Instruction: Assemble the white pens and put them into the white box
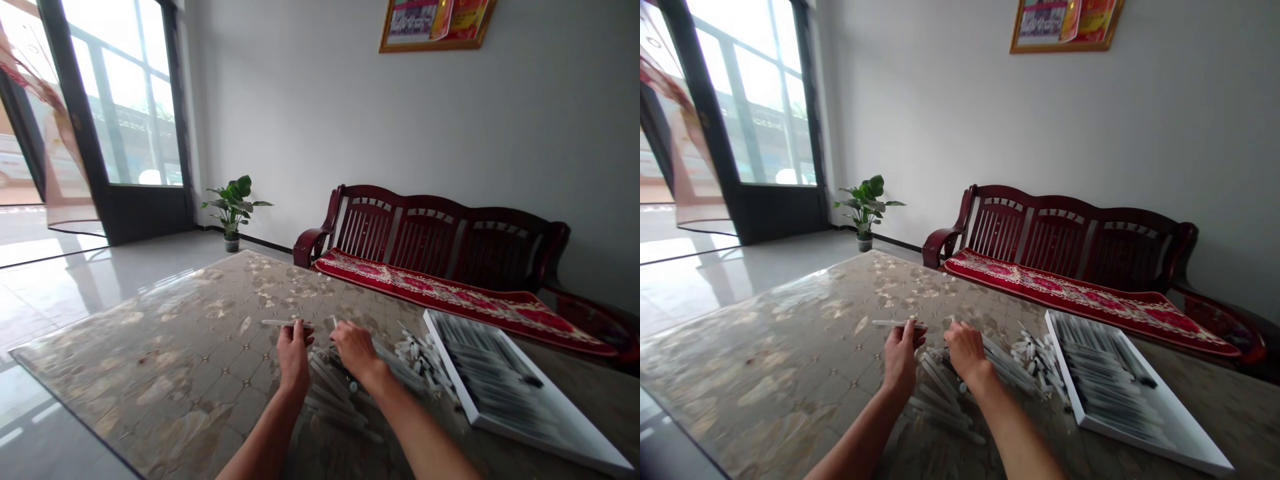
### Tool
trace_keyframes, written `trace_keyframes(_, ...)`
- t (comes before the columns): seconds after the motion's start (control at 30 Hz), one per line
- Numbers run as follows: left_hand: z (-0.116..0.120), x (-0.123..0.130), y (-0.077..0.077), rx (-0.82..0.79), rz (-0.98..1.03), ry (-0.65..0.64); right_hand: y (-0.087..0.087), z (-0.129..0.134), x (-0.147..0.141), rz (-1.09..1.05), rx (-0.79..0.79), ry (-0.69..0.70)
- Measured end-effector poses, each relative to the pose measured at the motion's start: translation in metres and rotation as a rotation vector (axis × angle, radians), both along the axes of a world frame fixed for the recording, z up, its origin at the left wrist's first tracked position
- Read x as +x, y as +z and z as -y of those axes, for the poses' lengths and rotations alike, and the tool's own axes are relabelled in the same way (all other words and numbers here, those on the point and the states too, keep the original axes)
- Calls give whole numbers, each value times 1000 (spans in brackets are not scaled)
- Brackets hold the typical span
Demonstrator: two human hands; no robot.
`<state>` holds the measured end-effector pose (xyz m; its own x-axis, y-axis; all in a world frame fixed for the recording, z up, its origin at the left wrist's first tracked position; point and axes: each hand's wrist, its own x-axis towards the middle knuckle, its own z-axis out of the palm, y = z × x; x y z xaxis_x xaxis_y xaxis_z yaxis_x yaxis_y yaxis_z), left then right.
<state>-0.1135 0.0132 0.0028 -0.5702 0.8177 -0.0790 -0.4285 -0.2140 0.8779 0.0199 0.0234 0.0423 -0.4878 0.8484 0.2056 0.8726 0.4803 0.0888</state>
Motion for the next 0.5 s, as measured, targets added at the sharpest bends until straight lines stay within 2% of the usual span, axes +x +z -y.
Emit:
trace_keyframes(0.17, -5, -3, -4, -16, 58, 7, -7, -12, -17, 100, -31, 106)
trace_keyframes(0.33, -9, -2, -5, -53, 109, 11, -6, -8, -7, 100, -10, 122)
trace_keyframes(0.4, -9, -2, -3, -83, 175, 2, -7, -4, 2, 7, 30, 93)
trace_keyframes(0.5, -7, 0, 1, -96, 265, -63, -11, 5, 16, -298, 105, 19)
